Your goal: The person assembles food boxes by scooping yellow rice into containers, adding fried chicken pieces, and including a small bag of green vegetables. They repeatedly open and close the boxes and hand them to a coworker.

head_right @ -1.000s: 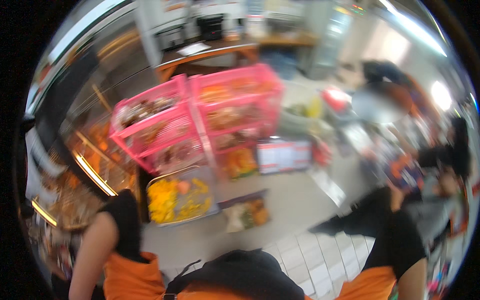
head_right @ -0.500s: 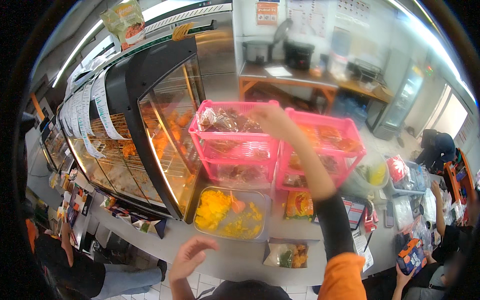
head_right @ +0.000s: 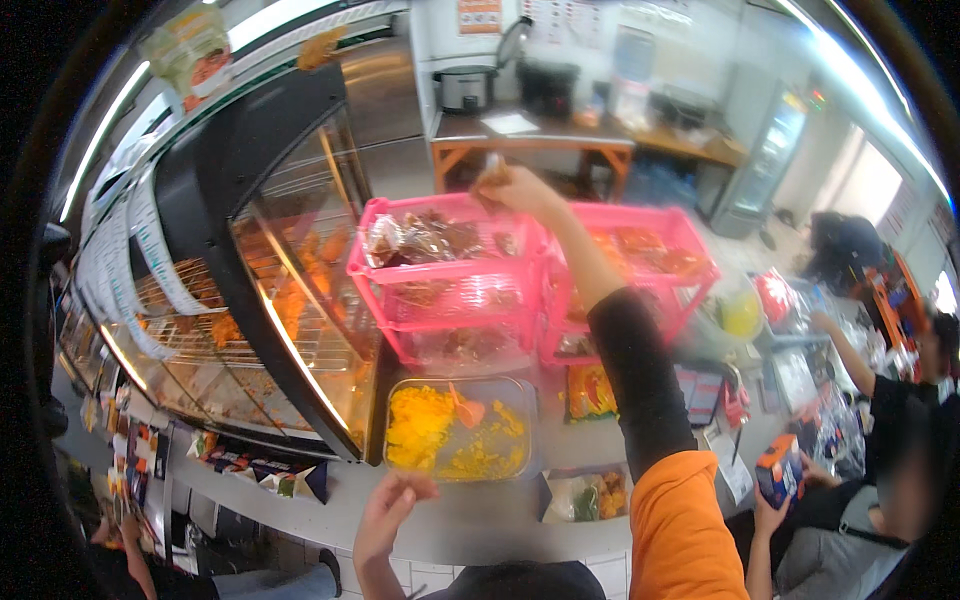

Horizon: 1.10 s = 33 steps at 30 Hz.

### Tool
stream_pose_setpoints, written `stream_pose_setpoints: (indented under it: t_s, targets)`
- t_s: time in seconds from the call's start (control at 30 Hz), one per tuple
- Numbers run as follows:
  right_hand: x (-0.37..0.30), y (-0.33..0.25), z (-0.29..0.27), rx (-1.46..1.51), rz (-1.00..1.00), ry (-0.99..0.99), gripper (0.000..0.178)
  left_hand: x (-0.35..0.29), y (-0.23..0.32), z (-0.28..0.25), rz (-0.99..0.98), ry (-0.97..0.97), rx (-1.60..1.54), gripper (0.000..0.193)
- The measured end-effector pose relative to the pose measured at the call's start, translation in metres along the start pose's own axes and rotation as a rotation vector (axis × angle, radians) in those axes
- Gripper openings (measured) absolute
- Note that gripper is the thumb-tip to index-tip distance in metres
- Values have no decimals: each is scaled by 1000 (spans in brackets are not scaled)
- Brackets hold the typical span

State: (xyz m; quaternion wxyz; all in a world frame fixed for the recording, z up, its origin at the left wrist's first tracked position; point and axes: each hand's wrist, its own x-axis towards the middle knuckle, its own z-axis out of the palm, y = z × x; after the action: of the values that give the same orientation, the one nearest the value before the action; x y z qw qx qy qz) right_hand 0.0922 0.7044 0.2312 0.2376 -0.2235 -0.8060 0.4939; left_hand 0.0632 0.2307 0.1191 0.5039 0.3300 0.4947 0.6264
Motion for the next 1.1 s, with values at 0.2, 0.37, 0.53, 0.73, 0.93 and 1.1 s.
stream_pose_setpoints:
  t_s: [0.2,0.37,0.53,0.73,0.93,1.1]
  targets:
    - [-176,-69,16,-97,-41,-391,19,97,-2,61,169,-184,-557,53]
    - [-315,-23,68,-524,-4,-115,28,93,-52,100,-173,-314,-425,53]
    - [-441,33,82,294,434,369,18,37,-119,98,-395,-22,-262,31]
    - [-495,144,123,-310,548,527,16,8,-184,53,-330,88,33,21]
    - [-498,120,87,-154,475,445,14,-10,-240,70,-52,553,1146,36]
    - [-404,91,87,-119,100,217,15,0,-241,95,102,741,619,27]
